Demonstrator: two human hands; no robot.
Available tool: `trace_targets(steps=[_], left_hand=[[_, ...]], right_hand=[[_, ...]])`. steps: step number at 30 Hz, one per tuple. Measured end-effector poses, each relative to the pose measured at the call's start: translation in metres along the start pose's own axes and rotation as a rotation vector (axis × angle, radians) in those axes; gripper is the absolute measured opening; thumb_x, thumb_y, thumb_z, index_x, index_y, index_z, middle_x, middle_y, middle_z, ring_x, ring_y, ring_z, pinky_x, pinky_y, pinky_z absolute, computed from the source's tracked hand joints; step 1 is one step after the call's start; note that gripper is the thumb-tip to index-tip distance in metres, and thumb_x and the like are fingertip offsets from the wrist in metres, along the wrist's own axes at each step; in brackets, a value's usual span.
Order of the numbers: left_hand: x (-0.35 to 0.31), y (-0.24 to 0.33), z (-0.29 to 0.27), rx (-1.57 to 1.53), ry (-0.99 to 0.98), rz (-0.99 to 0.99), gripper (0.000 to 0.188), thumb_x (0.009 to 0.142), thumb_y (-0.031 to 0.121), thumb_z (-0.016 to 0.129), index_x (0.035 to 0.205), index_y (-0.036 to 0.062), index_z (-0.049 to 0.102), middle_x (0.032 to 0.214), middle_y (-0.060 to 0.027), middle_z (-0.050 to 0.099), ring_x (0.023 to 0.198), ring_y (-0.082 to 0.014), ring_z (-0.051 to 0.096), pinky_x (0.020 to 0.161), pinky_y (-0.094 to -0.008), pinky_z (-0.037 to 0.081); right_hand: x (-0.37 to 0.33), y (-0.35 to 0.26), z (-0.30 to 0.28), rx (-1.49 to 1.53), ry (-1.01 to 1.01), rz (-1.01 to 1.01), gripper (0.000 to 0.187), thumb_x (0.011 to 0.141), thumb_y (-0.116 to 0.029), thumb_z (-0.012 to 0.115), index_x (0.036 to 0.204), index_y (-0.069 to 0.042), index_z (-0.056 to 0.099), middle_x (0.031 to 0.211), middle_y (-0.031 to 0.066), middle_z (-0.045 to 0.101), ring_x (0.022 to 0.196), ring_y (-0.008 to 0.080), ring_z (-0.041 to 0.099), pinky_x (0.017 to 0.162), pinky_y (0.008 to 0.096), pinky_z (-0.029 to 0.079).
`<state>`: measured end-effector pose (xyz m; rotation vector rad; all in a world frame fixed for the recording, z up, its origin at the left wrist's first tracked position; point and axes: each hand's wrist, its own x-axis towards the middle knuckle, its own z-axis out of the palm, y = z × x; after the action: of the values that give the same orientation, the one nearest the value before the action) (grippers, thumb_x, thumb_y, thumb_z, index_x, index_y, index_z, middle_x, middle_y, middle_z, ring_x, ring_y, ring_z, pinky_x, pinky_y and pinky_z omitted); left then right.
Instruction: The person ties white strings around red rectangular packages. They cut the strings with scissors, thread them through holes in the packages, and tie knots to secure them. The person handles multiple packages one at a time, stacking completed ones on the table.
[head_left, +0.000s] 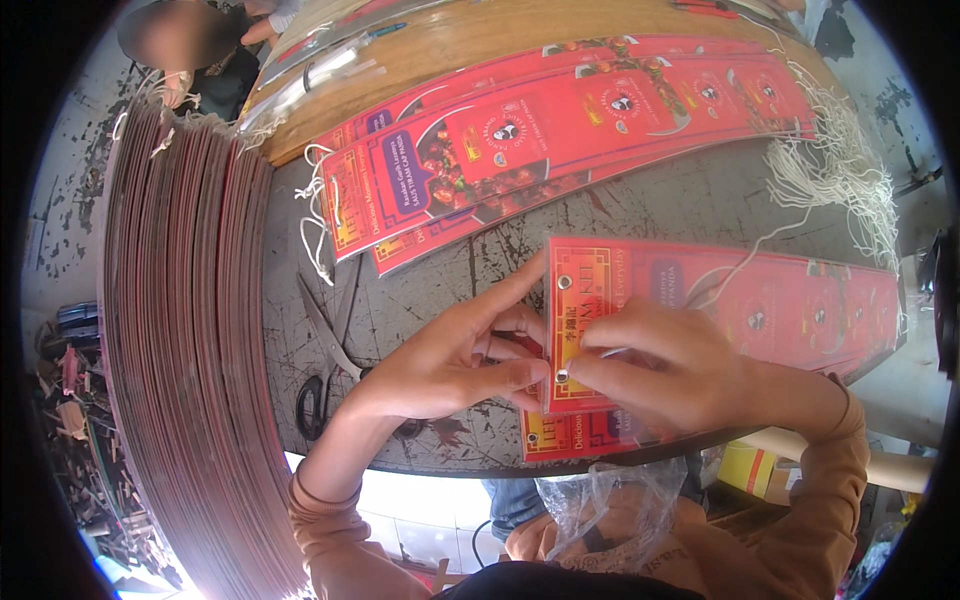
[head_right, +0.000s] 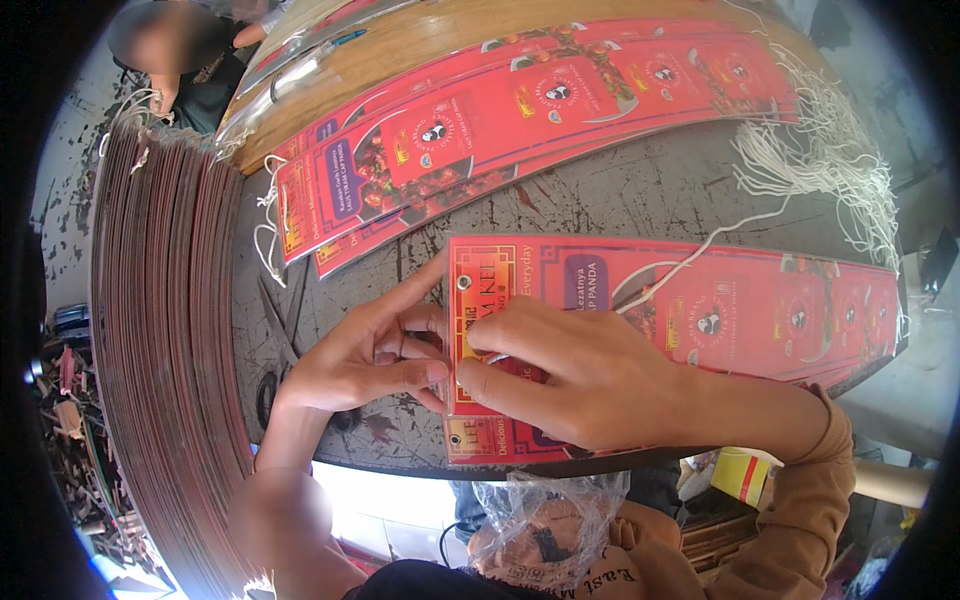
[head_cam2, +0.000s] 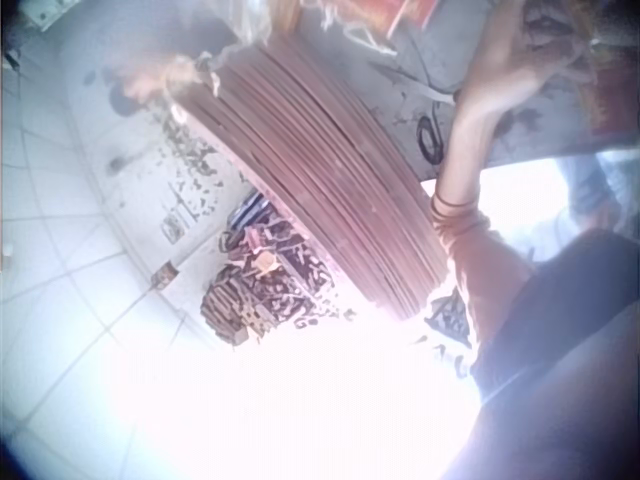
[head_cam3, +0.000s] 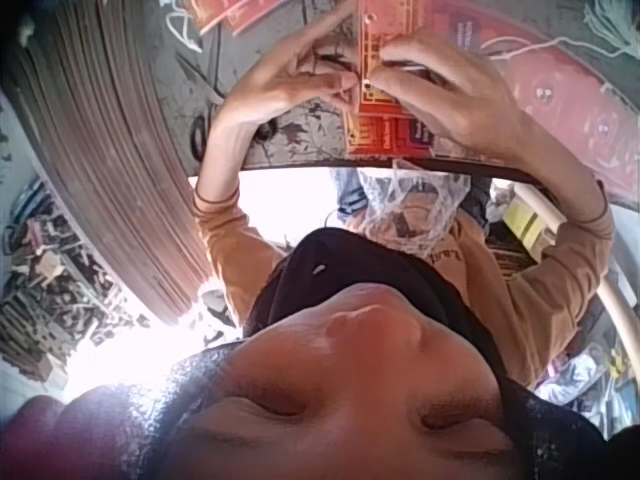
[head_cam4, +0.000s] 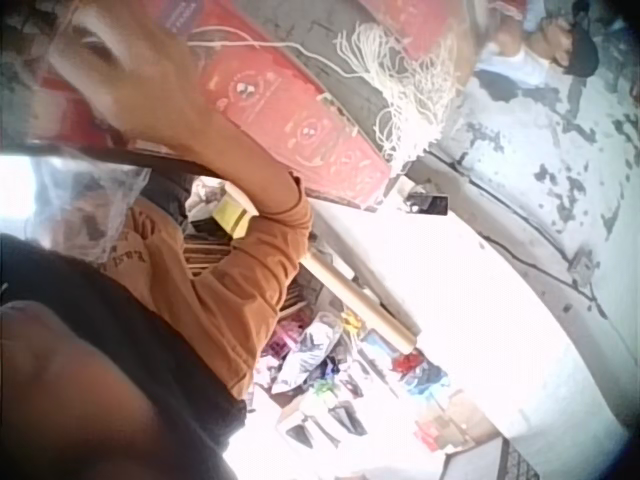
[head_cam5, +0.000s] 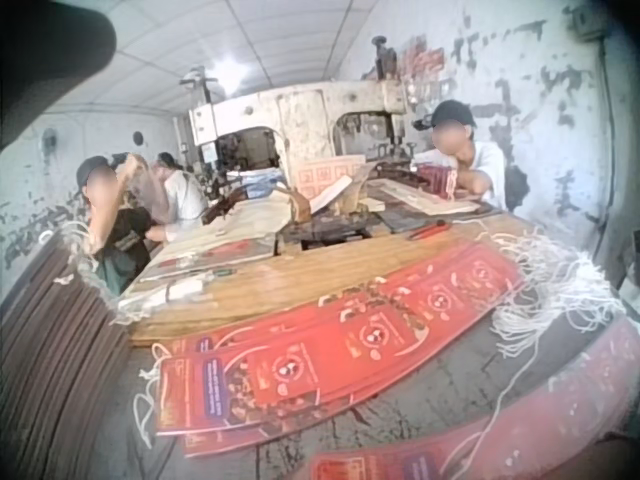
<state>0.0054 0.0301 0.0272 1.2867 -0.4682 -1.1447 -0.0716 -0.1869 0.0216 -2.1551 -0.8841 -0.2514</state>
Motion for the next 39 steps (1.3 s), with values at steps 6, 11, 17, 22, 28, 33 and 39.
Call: trace_targets(steps=[6,11,17,22,28,33,39], left_hand=[[0.000,-0.001,0.000,0.017,0.001,-0.002,0.080,0.085,-0.006,0.052,0.145,0.0128,0.004,0.099,-0.0131,0.053,0.088,-0.0197,0.059,0.076,-0.0339,0.057],[0.000,-0.003,-0.001,0.008,-0.004,0.005,0.080,0.085,-0.006,0.052,0.145,0.0129,0.004,0.099,-0.0127,0.053,0.086,-0.0192,0.059,0.077,-0.0340,0.057],[0.001,-0.001,-0.001,0.022,-0.004,0.026,0.078,0.085,-0.006,0.052,0.145,0.0104,0.005,0.099,-0.0133,0.053,0.086,-0.0197,0.058,0.075,-0.0337,0.057],[0.001,-0.006,-0.002,0.077,0.003,0.087,0.076,0.085,-0.006,0.052,0.144,0.0086,0.007,0.097,-0.0140,0.054,0.085,-0.0198,0.059,0.074,-0.0333,0.058],[0.003,-0.005,-0.001,0.091,0.033,0.052,0.075,0.085,-0.006,0.052,0.144,0.0088,0.009,0.098,-0.0147,0.055,0.084,-0.0185,0.059,0.074,-0.0327,0.058],[0.010,-0.010,0.000,-0.002,0.046,0.010,0.073,0.086,-0.006,0.051,0.145,0.0121,0.011,0.098,-0.0146,0.056,0.086,-0.0187,0.060,0.075,-0.0330,0.058],[0.007,-0.009,-0.003,-0.036,0.073,0.042,0.073,0.086,-0.006,0.052,0.145,0.0144,0.014,0.095,-0.0115,0.057,0.086,-0.0188,0.062,0.075,-0.0316,0.057]], right_hand=[[0.005,-0.001,-0.003,-0.113,-0.010,-0.162,0.018,0.078,-0.010,0.062,0.093,-0.001,0.060,0.090,0.0073,0.051,0.071,0.0185,0.057,0.052,0.0303,0.048],[0.005,0.001,0.001,-0.166,0.023,-0.215,0.017,0.074,-0.007,0.064,0.088,0.001,0.060,0.088,0.0063,0.049,0.069,0.0163,0.056,0.051,0.0280,0.048],[0.004,0.000,0.003,-0.241,0.025,-0.232,0.019,0.069,-0.006,0.064,0.085,0.001,0.060,0.087,0.0059,0.048,0.068,0.0151,0.055,0.051,0.0259,0.049],[0.003,0.002,0.006,-0.279,0.053,-0.253,0.021,0.066,-0.009,0.064,0.085,0.000,0.060,0.085,0.0057,0.048,0.069,0.0148,0.055,0.051,0.0249,0.047],[0.000,-0.004,0.010,-0.480,-0.001,-0.351,0.022,0.067,-0.007,0.064,0.086,0.003,0.063,0.091,0.0143,0.055,0.063,0.0183,0.055,0.049,0.0264,0.043],[-0.003,-0.010,0.017,-0.805,-0.041,-0.412,0.019,0.070,-0.010,0.060,0.081,0.005,0.063,0.087,0.0160,0.059,0.067,0.0187,0.054,0.052,0.0269,0.043],[-0.007,-0.019,0.021,-0.845,-0.006,-0.357,0.026,0.075,-0.011,0.061,0.089,0.011,0.063,0.091,0.0172,0.059,0.070,0.0198,0.054,0.055,0.0267,0.044]])
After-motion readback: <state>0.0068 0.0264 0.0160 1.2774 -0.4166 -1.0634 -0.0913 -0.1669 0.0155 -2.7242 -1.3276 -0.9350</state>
